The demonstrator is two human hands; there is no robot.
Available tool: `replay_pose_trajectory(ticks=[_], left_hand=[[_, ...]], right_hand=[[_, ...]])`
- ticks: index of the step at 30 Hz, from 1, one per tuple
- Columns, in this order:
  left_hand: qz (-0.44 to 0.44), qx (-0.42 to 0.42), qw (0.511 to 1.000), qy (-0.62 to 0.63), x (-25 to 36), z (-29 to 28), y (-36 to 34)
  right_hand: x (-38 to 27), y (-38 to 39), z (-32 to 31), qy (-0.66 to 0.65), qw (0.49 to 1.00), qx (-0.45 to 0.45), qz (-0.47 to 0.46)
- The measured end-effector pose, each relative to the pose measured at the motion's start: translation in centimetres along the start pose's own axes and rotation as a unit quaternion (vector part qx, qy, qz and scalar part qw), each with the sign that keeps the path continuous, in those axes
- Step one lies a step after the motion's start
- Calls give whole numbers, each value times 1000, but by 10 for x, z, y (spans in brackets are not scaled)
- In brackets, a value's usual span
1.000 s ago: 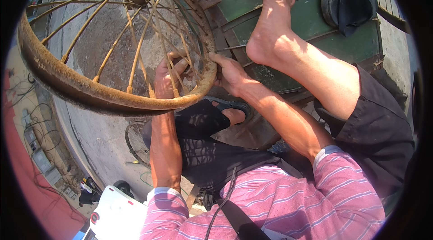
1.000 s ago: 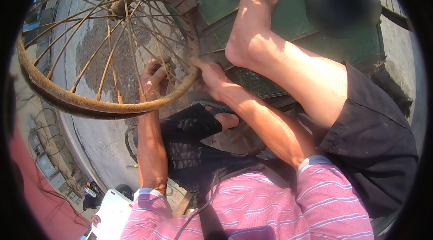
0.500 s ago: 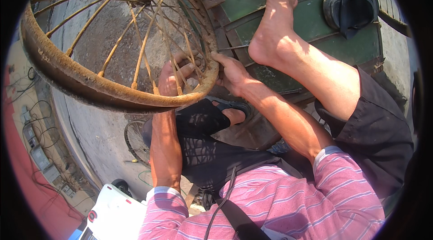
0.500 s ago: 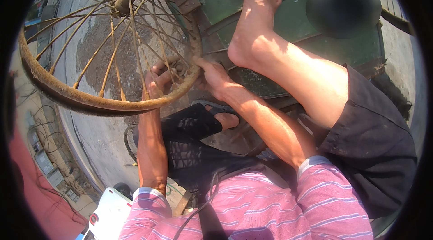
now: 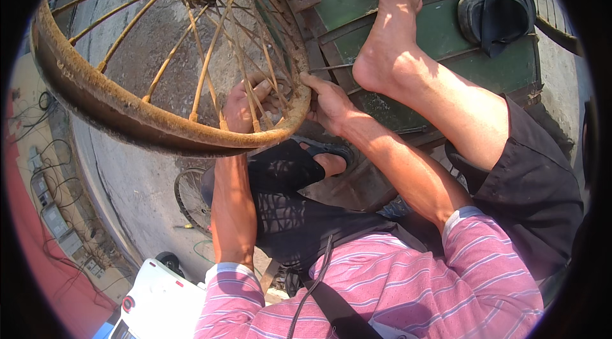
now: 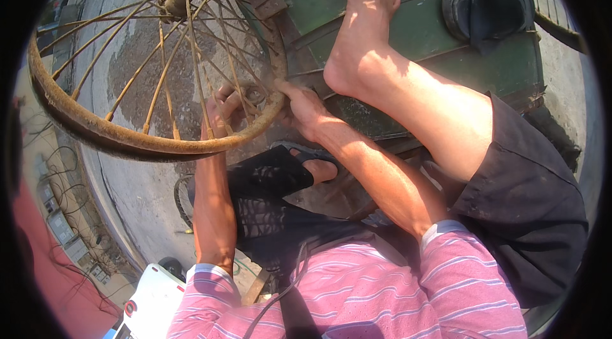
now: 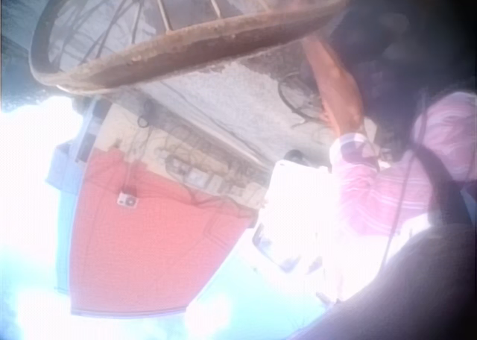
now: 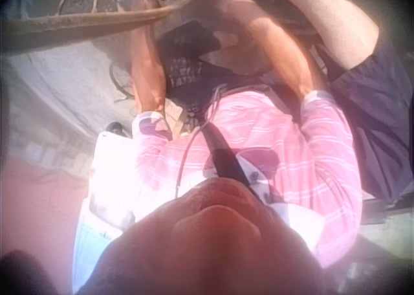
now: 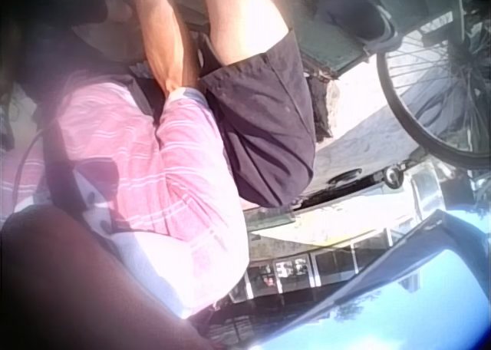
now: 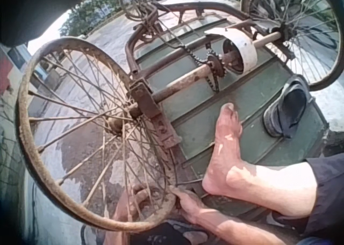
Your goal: The person removes a sandal and works on a bicycle wheel mounted on a green metal stand. They use a screwdriver to adjust components near the rim and spokes, then manipulate the inner tube and rim by hand, rotating the wheel to access different sections.
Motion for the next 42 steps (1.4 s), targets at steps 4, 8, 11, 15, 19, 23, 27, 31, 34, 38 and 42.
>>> replay_pose_trajectory(ticks=[4, 8, 11, 15, 19, 23, 27, 31, 34, 38, 42], left_hand=[[-10, 3, 1000, 14, -19, -5, -12], [-56, 17, 997, 52, -28, -12, -18], [-88, 9, 993, 82, -28, -11, -20], [-100, 17, 985, 141, -37, -15, -22], [-66, 54, 989, 117, -33, -6, -27], [-53, 76, 991, 96, -30, -2, -27], [-43, 83, 994, 56, -33, -3, -28], [-7, 27, 996, -85, -10, -2, -21], [33, -58, 993, -93, 9, 5, -14], [28, -76, 995, -59, 21, 11, -6], [-13, -50, 998, -27, -1, -1, -14]], right_hand=[[1, -2, 0, -4, 1000, -7, 0], [2, -1, 1, -5, 1000, -6, 5], [3, -2, -2, -3, 1000, -12, 2], [2, 1, 1, -9, 1000, -14, 3], [4, -4, -1, -19, 1000, -20, 3], [6, -4, 0, -22, 1000, -9, -4], [3, 1, 3, -17, 1000, -2, -1], [0, 7, 7, -17, 1000, 1, -1], [0, 6, 5, -12, 1000, -9, -2], [0, 8, 6, -7, 1000, -3, -4], [5, 7, 10, -3, 1000, 11, -20]])
Point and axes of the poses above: each hand's wrist, its own y-axis away from the middle knuckle, its own z-axis out of the palm, x = y × z, the point moved 4 cm from there along -y, towards the middle knuckle, and after that the axes turned 3 degrees about z, right-handed, at the moved point
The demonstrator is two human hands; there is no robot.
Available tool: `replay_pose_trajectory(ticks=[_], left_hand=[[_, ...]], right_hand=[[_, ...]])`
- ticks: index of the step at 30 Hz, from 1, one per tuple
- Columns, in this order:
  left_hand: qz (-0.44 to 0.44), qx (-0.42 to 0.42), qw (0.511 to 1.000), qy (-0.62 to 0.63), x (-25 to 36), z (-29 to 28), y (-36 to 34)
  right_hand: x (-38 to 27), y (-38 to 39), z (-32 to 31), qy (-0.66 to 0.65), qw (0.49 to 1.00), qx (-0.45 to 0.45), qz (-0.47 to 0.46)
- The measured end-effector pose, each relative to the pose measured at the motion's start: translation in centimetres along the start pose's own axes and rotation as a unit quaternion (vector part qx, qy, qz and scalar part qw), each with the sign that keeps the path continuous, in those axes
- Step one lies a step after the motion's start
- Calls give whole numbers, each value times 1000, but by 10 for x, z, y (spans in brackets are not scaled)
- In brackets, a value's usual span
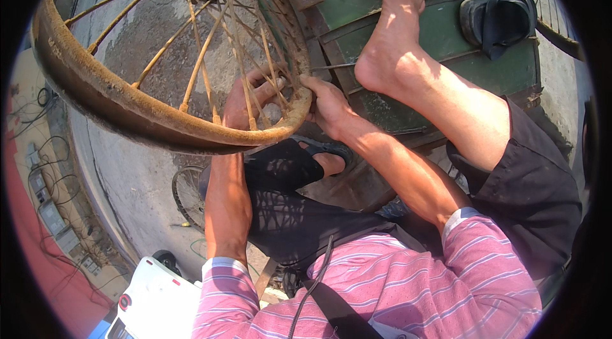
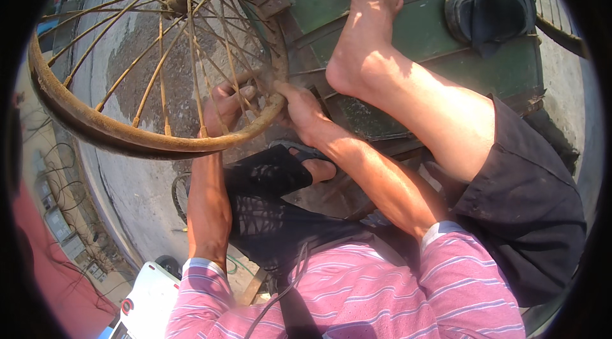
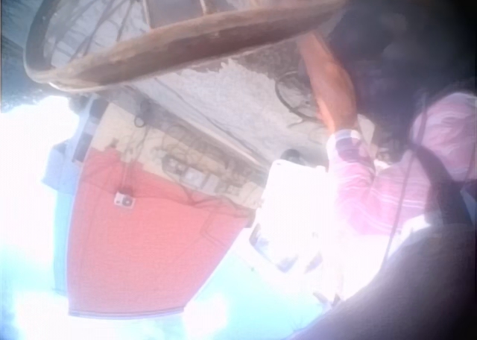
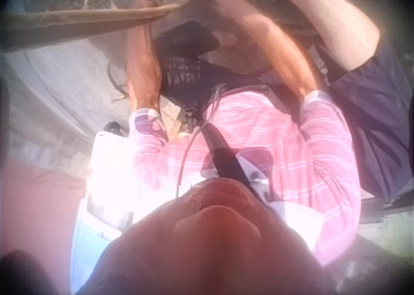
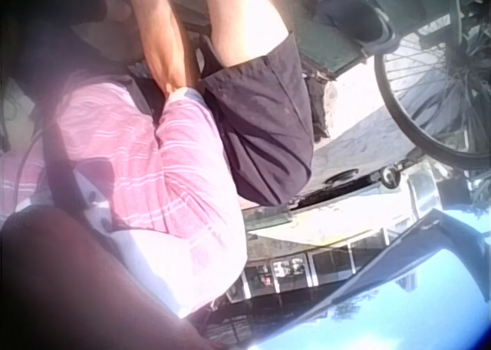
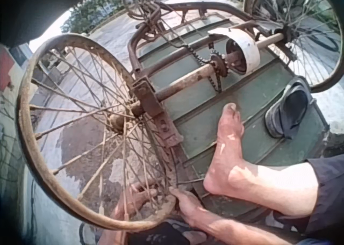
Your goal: The person removes a sandal and works on a bicycle wheel mounted on a green metal stand. They use a screwdriver to adjust components near the rim and spokes, then manipulate the inner tube and rim by hand, rotating the wheel to access different sections.
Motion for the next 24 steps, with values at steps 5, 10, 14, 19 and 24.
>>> replay_pose_trajectory(ticks=[5, 10, 14, 19, 24], left_hand=[[42, 37, 997, -59, 9, 16, 2], [39, 39, 993, -103, 11, 18, 7], [62, 17, 997, -42, 12, 20, 9], [71, 27, 997, 3, 18, 25, 4], [61, 106, 987, -101, 35, 39, 7]], right_hand=[[6, -3, 0, 3, 1000, 11, -17], [4, 0, 0, -7, 1000, 21, -18], [7, 0, 2, -16, 999, 19, -32], [4, 10, 9, 3, 999, 43, -26], [1, 15, 11, 5, 998, 45, -41]])
Point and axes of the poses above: each hand's wrist, its own y-axis away from the middle knuckle, its own z-axis out of the palm, x = y × z, the point moved 4 cm from there along -y, towards the middle knuckle, and after that the axes turned 3 degrees about z, right-handed, at the moved point
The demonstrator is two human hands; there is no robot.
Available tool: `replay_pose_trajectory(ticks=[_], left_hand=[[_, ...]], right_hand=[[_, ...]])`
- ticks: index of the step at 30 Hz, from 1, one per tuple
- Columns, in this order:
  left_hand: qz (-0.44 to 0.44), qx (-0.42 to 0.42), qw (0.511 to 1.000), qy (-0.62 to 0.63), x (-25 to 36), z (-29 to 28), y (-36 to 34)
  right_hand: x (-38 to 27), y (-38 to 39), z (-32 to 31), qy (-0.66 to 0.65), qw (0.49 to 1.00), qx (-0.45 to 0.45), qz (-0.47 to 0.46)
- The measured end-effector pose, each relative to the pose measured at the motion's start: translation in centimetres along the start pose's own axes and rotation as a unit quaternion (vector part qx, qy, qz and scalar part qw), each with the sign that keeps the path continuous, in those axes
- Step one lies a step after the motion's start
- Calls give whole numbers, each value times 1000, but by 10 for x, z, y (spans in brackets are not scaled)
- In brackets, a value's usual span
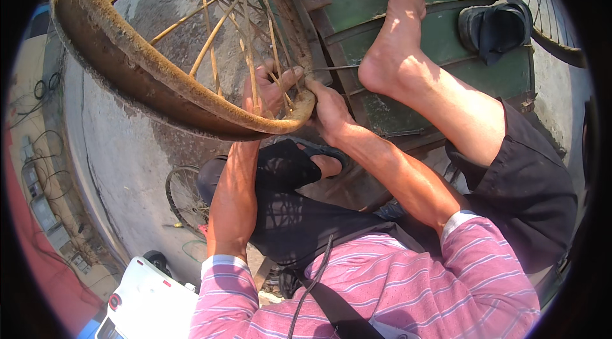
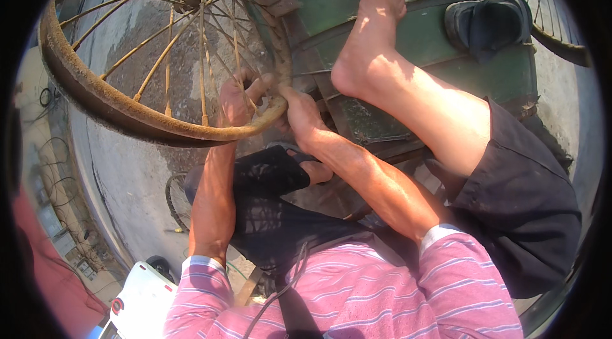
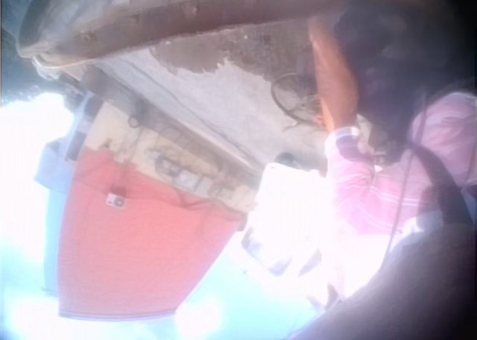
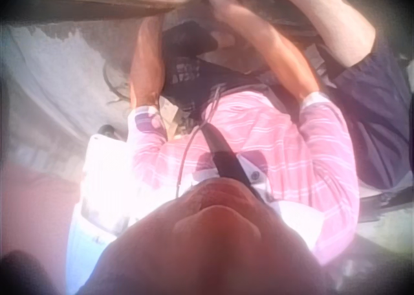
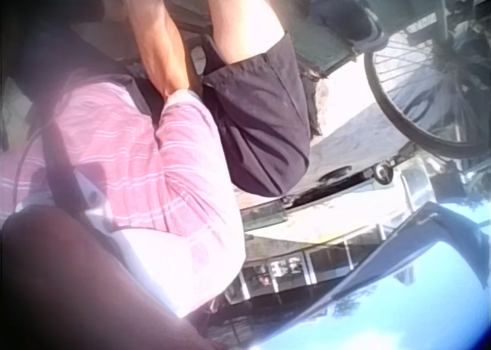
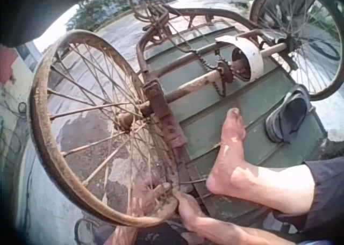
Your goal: The person removes a sandal and works on a bicycle wheel mounted on a green metal stand. They use a screwdriver to adjust components near the rim and spokes, then manipulate the inner tube and rim by hand, rotating the wheel to access different sections.
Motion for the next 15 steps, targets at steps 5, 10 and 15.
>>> replay_pose_trajectory(ticks=[5, 10, 15], left_hand=[[29, 24, 996, -75, 3, -6, -1], [26, -2, 998, -50, -8, -6, -5], [-45, -201, 944, 256, -38, -20, 0]], right_hand=[[5, 6, 2, -59, 998, -10, 10], [3, 12, 4, -59, 996, -58, 26], [-3, 19, 4, -57, 994, -77, 60]])
Point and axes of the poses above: each hand's wrist, its own y-axis away from the middle knuckle, its own z-axis out of the palm, x = y × z, the point moved 4 cm from there along -y, towards the middle knuckle, and after that the axes turned 3 degrees about z, right-handed, at the moved point
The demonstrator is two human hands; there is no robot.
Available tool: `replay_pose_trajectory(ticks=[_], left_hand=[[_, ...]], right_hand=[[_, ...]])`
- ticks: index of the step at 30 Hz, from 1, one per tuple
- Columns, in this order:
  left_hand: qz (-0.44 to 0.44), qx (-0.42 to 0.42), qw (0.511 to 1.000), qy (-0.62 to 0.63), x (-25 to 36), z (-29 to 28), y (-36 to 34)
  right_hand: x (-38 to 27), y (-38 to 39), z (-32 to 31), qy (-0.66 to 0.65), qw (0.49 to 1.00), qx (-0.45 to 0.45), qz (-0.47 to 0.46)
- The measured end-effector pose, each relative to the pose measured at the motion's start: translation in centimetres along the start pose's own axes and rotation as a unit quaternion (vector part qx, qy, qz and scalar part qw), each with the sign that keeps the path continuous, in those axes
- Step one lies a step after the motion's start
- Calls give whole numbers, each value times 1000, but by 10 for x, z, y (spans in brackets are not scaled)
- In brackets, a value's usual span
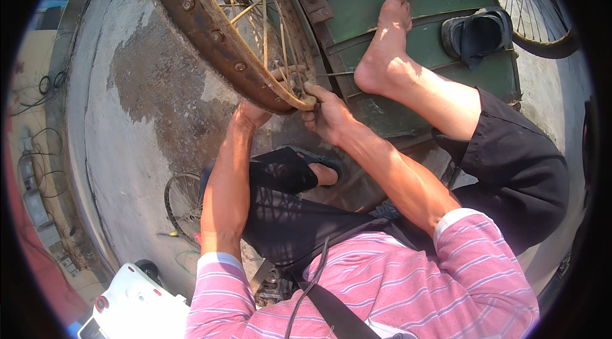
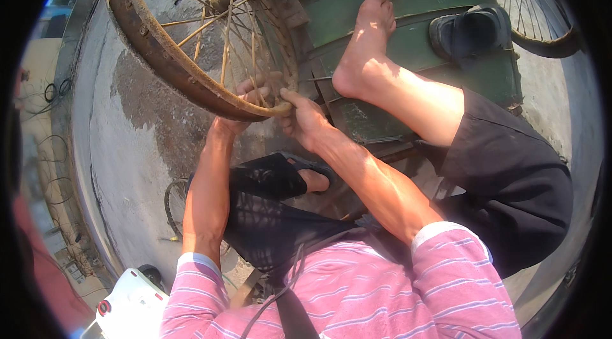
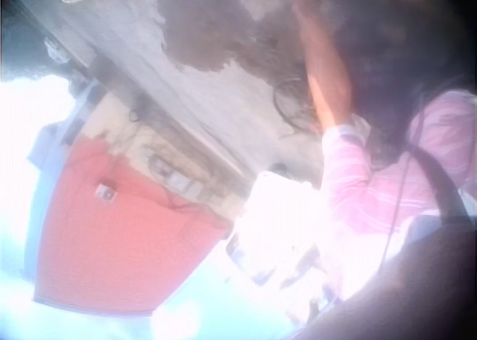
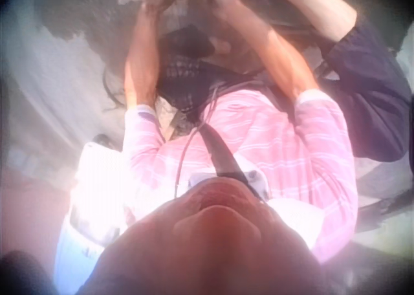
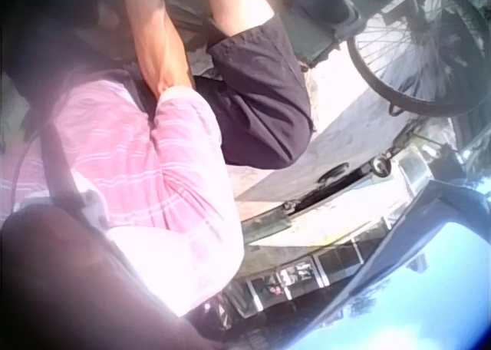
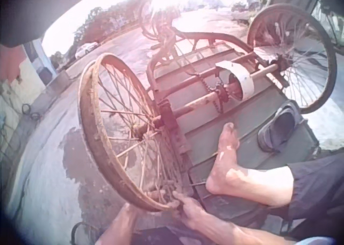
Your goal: The person removes a sandal and works on a bicycle wheel mounted on a green metal stand. They use a screwdriver to adjust components near the rim and spokes, then manipulate the inner tube and rim by hand, rotating the wheel to access different sections.
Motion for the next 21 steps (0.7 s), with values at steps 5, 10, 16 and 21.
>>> replay_pose_trajectory(ticks=[5, 10, 16, 21], left_hand=[[23, 16, 971, -237, 3, -9, -13], [23, 116, 900, -420, 40, 27, -2], [52, 132, 915, -378, 29, 10, -5], [177, 110, 844, -495, 18, 13, -24]], right_hand=[[4, -1, 7, -69, 997, 18, 11], [0, 6, 11, -10, 1000, 24, -4], [4, 5, 12, -6, 999, 15, -34], [9, -11, 0, -10, 997, 51, -62]])
Point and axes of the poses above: each hand's wrist, its own y-axis away from the middle knuckle, its own z-axis out of the palm, x = y × z, the point moved 4 cm from there along -y, towards the middle knuckle, and after that the axes turned 3 degrees about z, right-handed, at the moved point
